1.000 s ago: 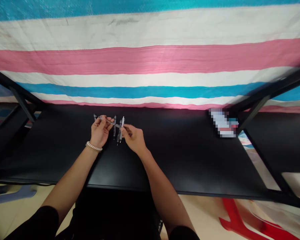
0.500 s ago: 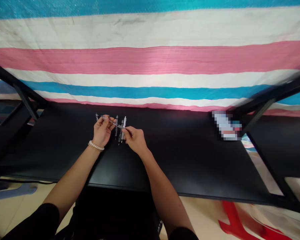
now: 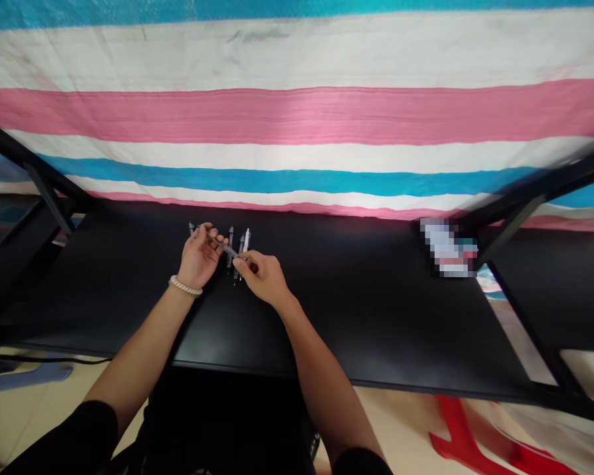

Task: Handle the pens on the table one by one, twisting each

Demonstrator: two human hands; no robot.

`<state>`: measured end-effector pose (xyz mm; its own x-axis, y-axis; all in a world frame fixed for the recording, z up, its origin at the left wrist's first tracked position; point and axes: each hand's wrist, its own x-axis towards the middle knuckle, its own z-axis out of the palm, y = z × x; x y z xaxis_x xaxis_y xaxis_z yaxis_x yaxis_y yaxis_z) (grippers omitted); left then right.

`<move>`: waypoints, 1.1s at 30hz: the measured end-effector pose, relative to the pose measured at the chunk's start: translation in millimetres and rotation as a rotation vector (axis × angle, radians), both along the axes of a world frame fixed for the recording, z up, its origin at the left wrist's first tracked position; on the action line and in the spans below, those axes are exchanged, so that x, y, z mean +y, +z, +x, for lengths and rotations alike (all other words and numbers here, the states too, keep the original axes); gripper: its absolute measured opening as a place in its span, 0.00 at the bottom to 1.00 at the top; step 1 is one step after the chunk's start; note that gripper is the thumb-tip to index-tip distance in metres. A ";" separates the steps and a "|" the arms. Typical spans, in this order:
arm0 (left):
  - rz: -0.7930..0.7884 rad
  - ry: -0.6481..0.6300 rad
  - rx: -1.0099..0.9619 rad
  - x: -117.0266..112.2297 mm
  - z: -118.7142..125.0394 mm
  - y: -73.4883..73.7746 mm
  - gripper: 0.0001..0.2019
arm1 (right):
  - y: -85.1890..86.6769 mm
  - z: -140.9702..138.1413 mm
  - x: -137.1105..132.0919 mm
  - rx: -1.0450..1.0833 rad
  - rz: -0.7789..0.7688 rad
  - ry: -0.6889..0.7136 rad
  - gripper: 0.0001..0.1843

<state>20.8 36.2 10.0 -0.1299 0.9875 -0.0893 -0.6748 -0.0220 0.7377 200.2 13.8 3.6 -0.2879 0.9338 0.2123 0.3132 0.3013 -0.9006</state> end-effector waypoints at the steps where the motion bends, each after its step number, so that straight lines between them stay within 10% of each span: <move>1: 0.008 -0.010 -0.045 0.3 -5.3 3.1 0.12 | 0.3 0.4 0.2 0.015 0.012 -0.014 0.20; 11: -0.111 0.152 -0.335 -5.2 -56.4 38.2 0.23 | -3.9 4.8 5.5 -0.095 0.024 -0.083 0.20; 22: -0.173 0.174 -0.285 -3.5 -67.6 39.8 0.16 | -9.9 5.1 9.4 -0.320 0.090 -0.025 0.09; 33: -0.304 0.513 0.532 20.5 -65.4 -3.1 0.11 | -13.5 5.4 9.5 -0.409 0.240 0.102 0.06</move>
<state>-44.6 56.7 6.9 -0.6626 0.7351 -0.1433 -0.1907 0.0194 0.9815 205.5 23.3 -9.9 -0.4804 0.8350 0.2681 0.5853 0.5330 -0.6111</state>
